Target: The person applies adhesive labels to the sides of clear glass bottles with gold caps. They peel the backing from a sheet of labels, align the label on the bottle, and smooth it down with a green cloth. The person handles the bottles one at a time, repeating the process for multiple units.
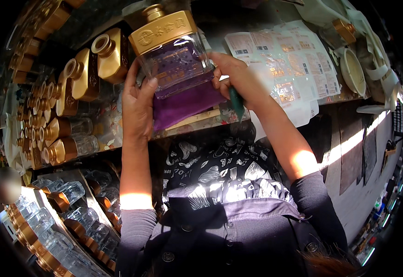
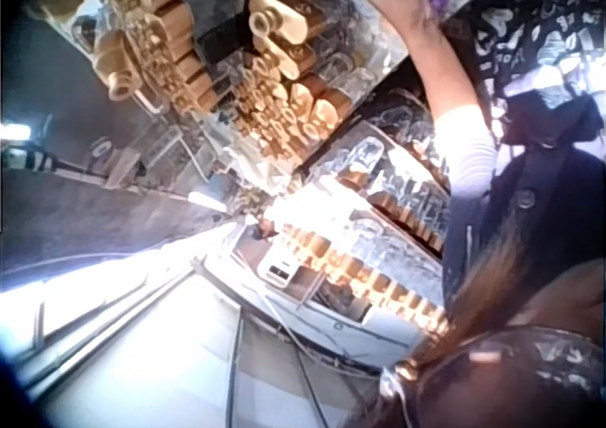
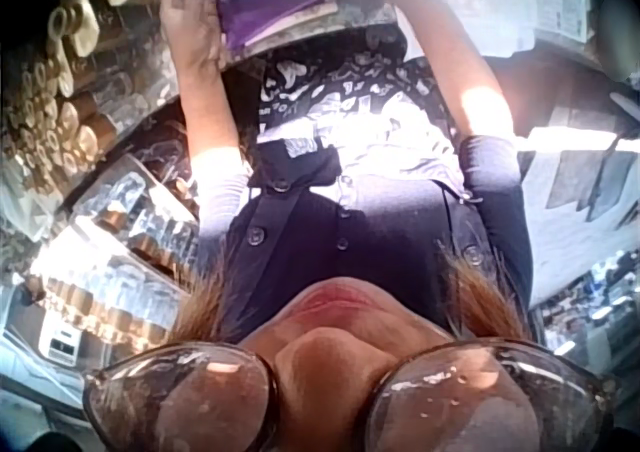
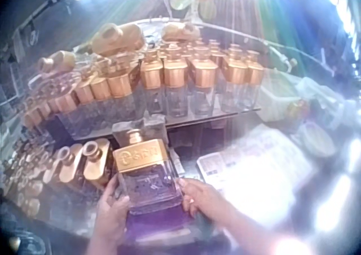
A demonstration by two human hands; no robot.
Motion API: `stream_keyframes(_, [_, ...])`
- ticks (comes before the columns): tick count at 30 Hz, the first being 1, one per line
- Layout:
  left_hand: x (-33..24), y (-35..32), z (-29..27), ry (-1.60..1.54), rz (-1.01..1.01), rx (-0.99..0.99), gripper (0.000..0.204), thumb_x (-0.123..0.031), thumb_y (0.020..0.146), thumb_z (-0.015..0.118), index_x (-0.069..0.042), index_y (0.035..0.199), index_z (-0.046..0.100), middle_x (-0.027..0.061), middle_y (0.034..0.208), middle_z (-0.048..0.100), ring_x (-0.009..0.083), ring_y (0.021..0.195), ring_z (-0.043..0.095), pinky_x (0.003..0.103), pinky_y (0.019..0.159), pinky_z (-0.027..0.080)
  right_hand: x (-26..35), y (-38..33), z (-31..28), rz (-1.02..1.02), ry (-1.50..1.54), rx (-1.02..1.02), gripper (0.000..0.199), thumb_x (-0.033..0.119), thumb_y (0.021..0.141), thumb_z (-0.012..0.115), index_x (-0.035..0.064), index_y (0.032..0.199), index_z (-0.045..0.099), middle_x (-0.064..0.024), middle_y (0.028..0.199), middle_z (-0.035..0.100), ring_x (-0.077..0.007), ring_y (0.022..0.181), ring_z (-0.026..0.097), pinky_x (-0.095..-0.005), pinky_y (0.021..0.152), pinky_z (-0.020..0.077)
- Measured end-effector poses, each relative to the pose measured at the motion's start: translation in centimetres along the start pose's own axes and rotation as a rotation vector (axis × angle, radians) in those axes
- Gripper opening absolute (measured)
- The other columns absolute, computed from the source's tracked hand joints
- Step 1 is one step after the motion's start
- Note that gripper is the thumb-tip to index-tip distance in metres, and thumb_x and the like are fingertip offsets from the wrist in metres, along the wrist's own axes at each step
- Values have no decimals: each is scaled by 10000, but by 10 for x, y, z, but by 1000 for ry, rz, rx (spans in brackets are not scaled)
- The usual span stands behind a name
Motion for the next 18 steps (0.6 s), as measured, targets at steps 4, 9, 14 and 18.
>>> stream_keyframes(4, [5,4,-12,-169,1,11,596,-206,945,455,38,1441,231,183,1383,425,255,1304,404,367,1101,300,-13,-4,-8,175,323,10,638,589,916,448,36,1206,581,-9,642,520,-105,459,429,-253,442,354])
stream_keyframes(9, [3,3,-7,-136,-5,9,605,-148,927,513,44,1434,244,184,1350,449,231,1263,442,352,1087,322,-30,-9,-31,253,632,-246,574,594,922,425,50,921,608,8,584,451,-117,417,337,-257,412,240])
stream_keyframes(14, [6,3,-6,66,44,7,795,-47,797,707,39,1435,240,181,1305,483,224,1237,466,332,1027,392,-29,-16,-39,198,585,-299,518,574,902,486,69,820,565,16,567,388,-125,432,345,-279,435,269])
stream_keyframes(18, [5,3,-6,44,26,6,811,-52,785,725,37,1432,244,176,1252,525,220,1199,500,331,1012,409,-28,-19,-38,160,573,-267,482,545,895,519,71,821,565,2,590,428,-137,437,382,-287,441,296])
Point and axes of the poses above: each hand's wrist, its own y-axis towards the middle knuckle, its own z-axis out of the palm, x = y × z, the point moved 5 cm from there along y, towards the middle knuckle
